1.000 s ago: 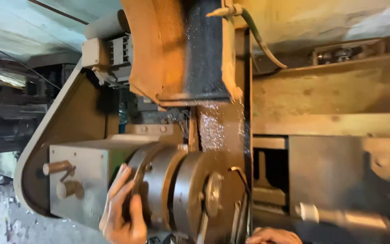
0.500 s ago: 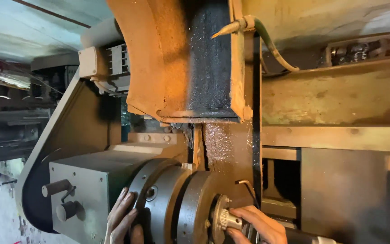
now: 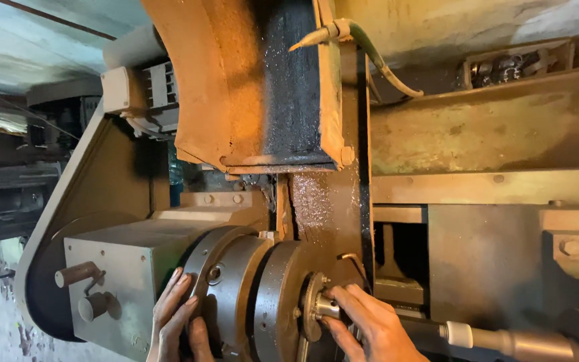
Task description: The person works at a metal lathe, fitting a cylindrical metal workpiece into the chuck and tightening it. They press machine control buttons, machine the rotating part, wipe the workpiece and machine bed with a cloth, use a wrench on the chuck, then remove the part and turn it in their hands.
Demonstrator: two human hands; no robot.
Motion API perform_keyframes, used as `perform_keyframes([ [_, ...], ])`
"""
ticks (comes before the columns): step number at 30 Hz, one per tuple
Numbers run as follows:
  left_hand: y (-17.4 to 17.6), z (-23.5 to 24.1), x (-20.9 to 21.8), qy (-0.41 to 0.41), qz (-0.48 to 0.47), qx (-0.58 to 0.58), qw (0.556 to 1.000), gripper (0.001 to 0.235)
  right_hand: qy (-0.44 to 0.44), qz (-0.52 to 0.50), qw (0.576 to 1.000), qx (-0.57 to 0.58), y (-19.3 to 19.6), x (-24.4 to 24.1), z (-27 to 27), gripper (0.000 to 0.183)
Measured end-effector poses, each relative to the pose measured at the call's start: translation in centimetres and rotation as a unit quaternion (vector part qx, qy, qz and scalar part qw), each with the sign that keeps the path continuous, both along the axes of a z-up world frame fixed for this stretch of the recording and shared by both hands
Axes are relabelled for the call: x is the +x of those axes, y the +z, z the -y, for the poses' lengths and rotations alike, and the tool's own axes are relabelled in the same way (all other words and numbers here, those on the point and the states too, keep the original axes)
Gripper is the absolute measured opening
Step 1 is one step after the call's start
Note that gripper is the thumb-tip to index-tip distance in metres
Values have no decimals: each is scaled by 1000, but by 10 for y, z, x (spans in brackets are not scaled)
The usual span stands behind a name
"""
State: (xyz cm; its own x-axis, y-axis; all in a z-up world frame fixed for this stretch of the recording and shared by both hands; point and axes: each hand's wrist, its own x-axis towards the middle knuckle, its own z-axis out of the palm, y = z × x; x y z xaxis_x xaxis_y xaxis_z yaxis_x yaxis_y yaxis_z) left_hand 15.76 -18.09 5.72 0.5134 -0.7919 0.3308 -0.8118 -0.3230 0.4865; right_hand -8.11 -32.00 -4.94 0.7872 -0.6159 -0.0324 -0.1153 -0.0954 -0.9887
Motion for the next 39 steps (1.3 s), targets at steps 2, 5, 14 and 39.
perform_keyframes([
  [2, 6, 4, -3, 18, 12, 14, 1000, 18, -52, -30, 998, -9, -6, 0, -14, 47],
  [5, 14, 11, -7, 28, 11, 49, 998, 17, -65, -27, 994, -79, -10, 2, -19, 47],
  [14, 18, 15, -8, 15, -63, -11, 998, 17, -7, -30, 958, 286, -11, 2, 27, 53],
  [39, 9, -8, 2, 12, -37, 92, 995, 17, -115, 90, 820, 554, 9, 93, 39, 91],
])
